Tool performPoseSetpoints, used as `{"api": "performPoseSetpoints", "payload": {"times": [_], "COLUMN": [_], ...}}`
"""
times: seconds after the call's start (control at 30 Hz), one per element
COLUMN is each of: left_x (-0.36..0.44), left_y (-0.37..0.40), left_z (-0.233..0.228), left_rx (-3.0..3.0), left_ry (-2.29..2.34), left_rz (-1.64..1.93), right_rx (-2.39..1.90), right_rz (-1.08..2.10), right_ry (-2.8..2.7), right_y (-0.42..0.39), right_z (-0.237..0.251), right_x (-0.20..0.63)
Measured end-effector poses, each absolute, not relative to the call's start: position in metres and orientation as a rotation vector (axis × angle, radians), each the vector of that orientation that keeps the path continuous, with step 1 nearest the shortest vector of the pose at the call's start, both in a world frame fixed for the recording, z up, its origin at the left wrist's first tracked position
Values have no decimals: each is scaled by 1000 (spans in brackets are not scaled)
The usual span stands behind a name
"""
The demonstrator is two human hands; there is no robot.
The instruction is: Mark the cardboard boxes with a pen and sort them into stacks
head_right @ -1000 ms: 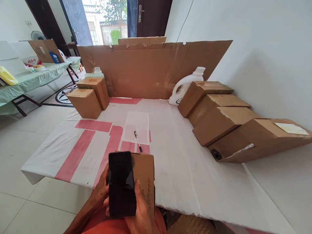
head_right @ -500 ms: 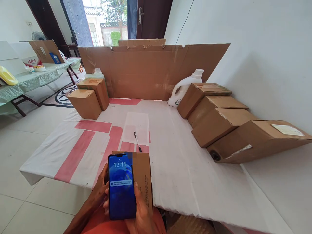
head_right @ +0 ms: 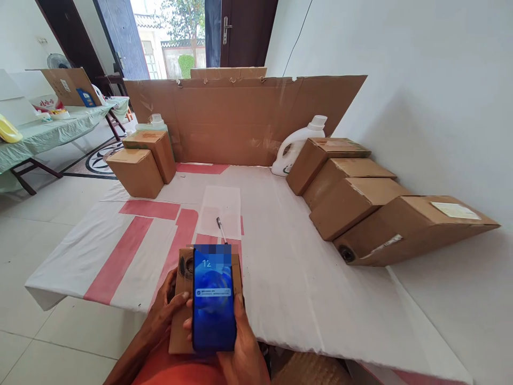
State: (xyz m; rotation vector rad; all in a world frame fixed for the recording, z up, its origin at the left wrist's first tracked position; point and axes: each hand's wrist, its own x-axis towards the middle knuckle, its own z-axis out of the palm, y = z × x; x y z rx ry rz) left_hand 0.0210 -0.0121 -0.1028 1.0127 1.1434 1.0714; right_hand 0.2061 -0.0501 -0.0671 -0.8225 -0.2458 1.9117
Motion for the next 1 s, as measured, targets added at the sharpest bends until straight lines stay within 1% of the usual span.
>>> {"api": "performPoseSetpoints", "payload": {"times": [0.07, 0.13, 0.23, 0.3, 0.4, 0.5, 0.73, 0.9, 1.0], "left_x": [20, 18, 14, 12, 9, 8, 4, -6, -10], "left_y": [-13, -13, -12, -12, -12, -11, -9, -18, -35], "left_z": [-101, -101, -102, -103, -104, -105, -109, -113, -118], "left_rx": [958, 914, 878, 856, 848, 860, 967, 1092, 1102], "left_ry": [1146, 1178, 1228, 1255, 1309, 1349, 1480, 1566, 1618], "left_rz": [1067, 1075, 1080, 1076, 1071, 1070, 1113, 1160, 1172], "right_rx": [-935, -1115, -1402, -1520, -1671, -1813, -2009, -2025, -1993], "right_rz": [1783, 1541, 1114, 962, 848, 736, 553, 482, 443], "right_ry": [-220, -278, -594, -765, -870, -989, -1178, -1256, -1269], "right_y": [-36, -16, 20, 40, 58, 64, 61, 54, 36], "right_z": [-64, -68, -89, -108, -129, -138, -141, -139, -130], "right_x": [223, 244, 276, 293, 306, 310, 314, 315, 304]}}
